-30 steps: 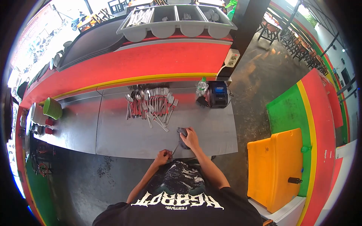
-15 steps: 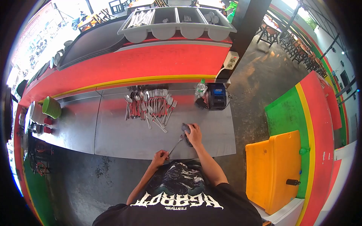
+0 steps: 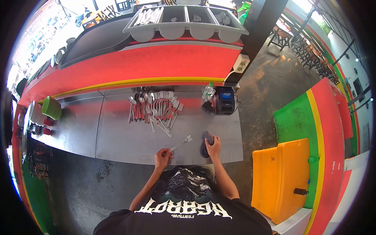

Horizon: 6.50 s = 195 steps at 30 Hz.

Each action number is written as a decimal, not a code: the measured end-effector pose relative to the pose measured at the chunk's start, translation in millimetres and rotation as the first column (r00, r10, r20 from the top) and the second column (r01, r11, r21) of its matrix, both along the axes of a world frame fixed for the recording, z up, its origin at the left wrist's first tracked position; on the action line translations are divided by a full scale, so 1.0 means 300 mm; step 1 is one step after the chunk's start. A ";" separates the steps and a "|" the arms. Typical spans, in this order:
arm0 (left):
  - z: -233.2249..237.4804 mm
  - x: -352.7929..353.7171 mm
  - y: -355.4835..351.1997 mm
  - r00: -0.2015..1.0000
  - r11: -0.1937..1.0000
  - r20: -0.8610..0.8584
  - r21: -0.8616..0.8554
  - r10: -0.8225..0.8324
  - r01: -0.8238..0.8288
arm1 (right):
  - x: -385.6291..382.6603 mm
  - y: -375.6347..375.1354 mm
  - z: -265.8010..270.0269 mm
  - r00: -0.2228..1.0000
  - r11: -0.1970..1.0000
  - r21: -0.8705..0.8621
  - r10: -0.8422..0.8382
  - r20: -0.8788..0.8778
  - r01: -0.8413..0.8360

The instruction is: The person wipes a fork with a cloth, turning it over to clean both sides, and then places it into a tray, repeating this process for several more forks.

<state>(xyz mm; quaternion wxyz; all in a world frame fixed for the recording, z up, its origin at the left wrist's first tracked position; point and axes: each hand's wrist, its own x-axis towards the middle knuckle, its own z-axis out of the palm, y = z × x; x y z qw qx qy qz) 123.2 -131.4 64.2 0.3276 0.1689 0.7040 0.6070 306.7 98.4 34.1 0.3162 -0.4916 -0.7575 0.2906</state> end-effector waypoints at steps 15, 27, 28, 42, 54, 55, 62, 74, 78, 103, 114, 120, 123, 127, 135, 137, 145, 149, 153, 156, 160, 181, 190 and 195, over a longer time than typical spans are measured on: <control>0.053 -0.042 0.077 0.874 0.981 -0.457 -0.163 -0.167 0.103 | -0.004 -0.100 0.022 0.999 0.996 0.084 -0.031 0.013 0.029; 0.090 -0.003 0.062 0.868 0.981 -0.459 -0.127 -0.191 0.149 | -0.005 -0.098 0.003 0.999 0.996 0.081 -0.038 0.007 0.037; 0.087 -0.004 0.062 0.860 0.979 -0.473 -0.146 -0.193 0.140 | -0.004 -0.098 0.005 0.999 0.996 0.076 -0.038 0.005 0.038; 0.043 0.001 0.057 0.981 0.953 0.015 -0.233 -0.195 0.193 | -0.020 -0.118 0.063 0.999 1.000 -0.009 0.019 -0.030 -0.020; -0.189 0.030 0.006 0.951 0.962 -0.175 -0.144 -0.255 0.231 | -0.190 -0.324 0.274 0.679 0.654 -0.181 0.707 -0.201 -0.735; -0.150 0.028 0.009 0.946 0.947 -0.157 -0.205 -0.283 0.249 | -0.190 -0.316 0.249 0.687 0.665 -0.171 0.701 -0.190 -0.727; -0.059 0.032 0.014 0.914 0.914 0.231 -0.157 -0.333 0.373 | -0.188 -0.250 0.146 0.746 0.744 -0.048 0.663 -0.066 -0.666; 0.031 0.007 -0.009 0.860 0.920 0.386 -0.066 -0.334 0.387 | -0.200 -0.162 0.099 0.875 0.874 0.077 0.468 0.125 -0.479; 0.073 -0.034 -0.013 0.851 0.911 0.359 -0.005 -0.383 0.412 | -0.218 -0.134 0.078 0.919 0.917 0.116 0.361 0.160 -0.381; 0.212 -0.062 0.076 0.885 0.890 0.115 -0.008 -0.452 0.456 | -0.242 -0.259 0.324 0.814 0.848 -0.030 0.498 -0.298 -0.529; 0.285 -0.025 0.027 0.822 0.840 0.187 0.034 -0.537 0.541 | -0.159 -0.072 0.186 0.946 0.952 -0.028 0.299 -0.128 -0.305; 0.328 -0.016 0.023 0.790 0.832 0.261 0.162 -0.554 0.530 | -0.111 -0.008 0.082 0.994 0.988 -0.150 0.026 -0.111 -0.043; 0.352 -0.006 0.046 0.805 0.844 0.254 0.149 -0.536 0.515 | -0.121 -0.016 0.101 0.971 0.984 -0.139 0.081 -0.227 -0.115; 0.371 -0.003 0.106 0.827 0.852 0.216 0.213 -0.519 0.478 | -0.155 -0.061 0.179 0.949 0.963 -0.014 0.262 -0.177 -0.268; 0.384 -0.001 0.274 0.848 0.843 0.186 0.334 -0.497 0.421 | -0.251 -0.088 0.520 0.717 0.635 -0.506 0.112 -0.688 -0.585; 0.423 -0.008 0.318 0.858 0.844 0.173 0.350 -0.485 0.407 | -0.258 -0.057 0.584 0.720 0.659 -0.462 0.181 -0.670 -0.594; 0.757 -0.113 0.539 0.912 0.840 0.021 0.399 -0.410 0.368 | -0.393 0.148 0.886 0.660 0.779 -0.225 0.298 -0.689 -0.586; 0.928 -0.194 0.681 0.931 0.815 -0.028 0.474 -0.365 0.334 | -0.503 0.266 1.060 0.638 0.845 -0.070 0.343 -0.690 -0.530; 1.131 -0.280 0.803 0.930 0.808 -0.117 0.465 -0.348 0.361 | -0.610 0.390 1.246 0.553 0.833 -0.005 0.362 -0.751 -0.553; 1.224 -0.362 0.899 0.929 0.808 -0.074 0.471 -0.364 0.354 | -0.693 0.482 1.334 0.567 0.867 0.086 0.392 -0.724 -0.490; 1.259 -0.476 1.026 0.879 0.778 0.137 0.541 -0.457 0.320 | -0.821 0.631 1.330 0.617 0.905 0.045 0.324 -0.717 -0.423; 1.154 -0.527 1.222 0.813 0.801 0.353 0.561 -0.463 0.212 | -0.783 0.682 1.285 0.649 0.924 -0.024 0.250 -0.719 -0.383; 0.473 -0.341 0.873 0.922 0.874 0.247 0.459 -0.297 0.158 | -0.545 0.462 0.671 0.778 0.883 0.001 0.413 -0.473 -0.469; -0.069 -0.096 0.352 0.888 0.992 0.453 -0.048 -0.086 0.121 | -0.140 0.085 0.057 0.871 0.841 -0.227 0.467 -0.155 -0.491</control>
